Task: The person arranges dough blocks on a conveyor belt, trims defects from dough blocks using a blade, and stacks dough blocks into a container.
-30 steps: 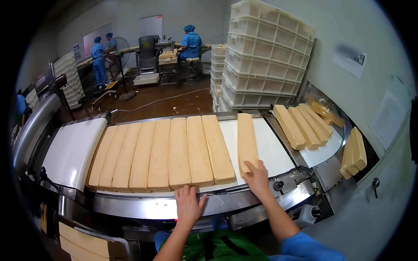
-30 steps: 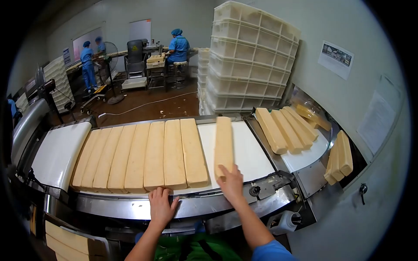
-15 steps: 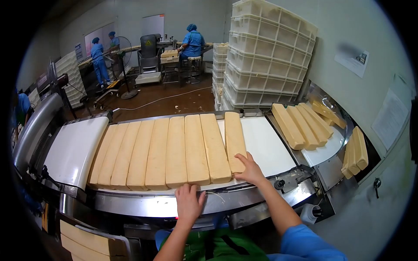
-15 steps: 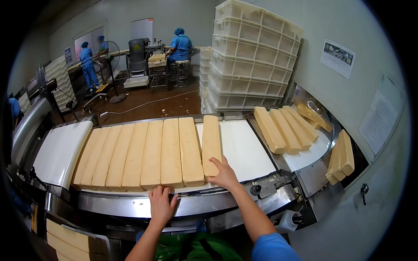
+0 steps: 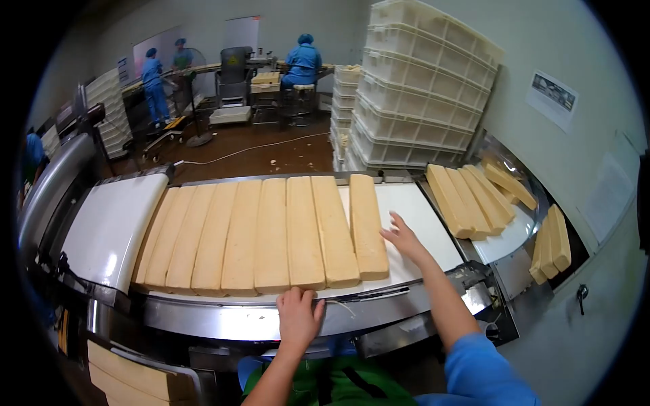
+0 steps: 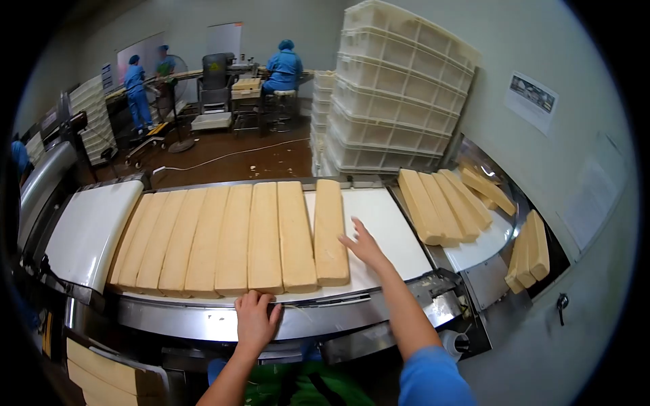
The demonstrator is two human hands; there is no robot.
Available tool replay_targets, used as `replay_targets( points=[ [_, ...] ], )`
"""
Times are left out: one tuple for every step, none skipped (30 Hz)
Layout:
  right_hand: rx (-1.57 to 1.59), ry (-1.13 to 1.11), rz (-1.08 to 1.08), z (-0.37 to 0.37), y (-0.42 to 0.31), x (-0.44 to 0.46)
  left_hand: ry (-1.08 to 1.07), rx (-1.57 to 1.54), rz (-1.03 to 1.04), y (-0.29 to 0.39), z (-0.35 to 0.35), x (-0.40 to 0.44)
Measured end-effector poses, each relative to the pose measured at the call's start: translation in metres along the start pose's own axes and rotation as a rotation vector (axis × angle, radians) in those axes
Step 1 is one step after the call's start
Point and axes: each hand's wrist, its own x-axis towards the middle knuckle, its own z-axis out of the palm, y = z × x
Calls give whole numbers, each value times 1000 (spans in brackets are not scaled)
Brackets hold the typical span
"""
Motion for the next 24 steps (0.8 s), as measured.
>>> replay_targets(
  points=[
    [110, 74, 30, 12, -1, 18, 13, 6, -1, 0, 0, 1],
    [262, -96, 65, 20, 11, 42, -8, -5, -17, -1, 1, 0],
    [416, -263, 93, 26, 21, 57, -4, -4, -14, -1, 1, -1],
    [371, -168, 48, 39, 13, 48, 4, 0, -15, 1, 0, 0],
    [324, -86, 4, 49, 6, 38, 8, -4, -14, 5, -3, 1],
    [320, -78, 10, 45, 6, 36, 10, 4, -9, 6, -3, 1],
    [498, -122, 22, 44, 5, 31, 6, 7, -10, 7, -4, 1],
    [677, -160, 30, 41, 6, 29, 2, 9, -6, 8, -4, 2],
    [667, -176, 17, 37, 7, 28, -8, 0, 3, 9, -3, 3],
    [667, -161, 25, 36, 7, 28, -3, 17, -11, 10, -4, 2],
    [644, -234, 16, 37, 4, 27, 2, 38, -22, 11, -4, 3],
    [622, -312, 4, 39, 0, 27, -6, 39, -13, 12, -2, 3],
    [592, -306, -9, 40, -3, 28, -5, 50, -12, 12, -1, 3],
    [605, -305, -11, 41, 0, 31, -5, 63, -13, 11, -2, 3],
    [585, -334, -16, 40, 3, 33, -15, 57, -14, 12, -3, 4],
    [564, -365, -22, 37, 7, 37, -14, 69, -14, 11, -3, 5],
    [550, -336, 71, 31, 6, 45, -11, 57, -5, 10, -2, 5],
    [534, -310, 171, 21, 4, 53, -12, 45, 0, 7, -2, 2],
    [198, -151, 101, 3, 4, 59, -18, 46, -1, 6, -1, 2],
    [-139, 8, 27, -22, 8, 61, -23, 53, -11, 6, -1, 0],
    [-387, 332, -168, -41, 48, 77, -15, 58, -11, 6, -1, -1],
    [-611, 383, 14, -73, 42, 69, 2, 61, -7, 7, 0, 2],
    [-841, 495, 112, -94, 72, 67, 11, 75, -8, 8, 0, 2],
    [-1072, 608, 216, -104, 101, 66, 16, 74, -9, 8, 0, 2]
  ],
)
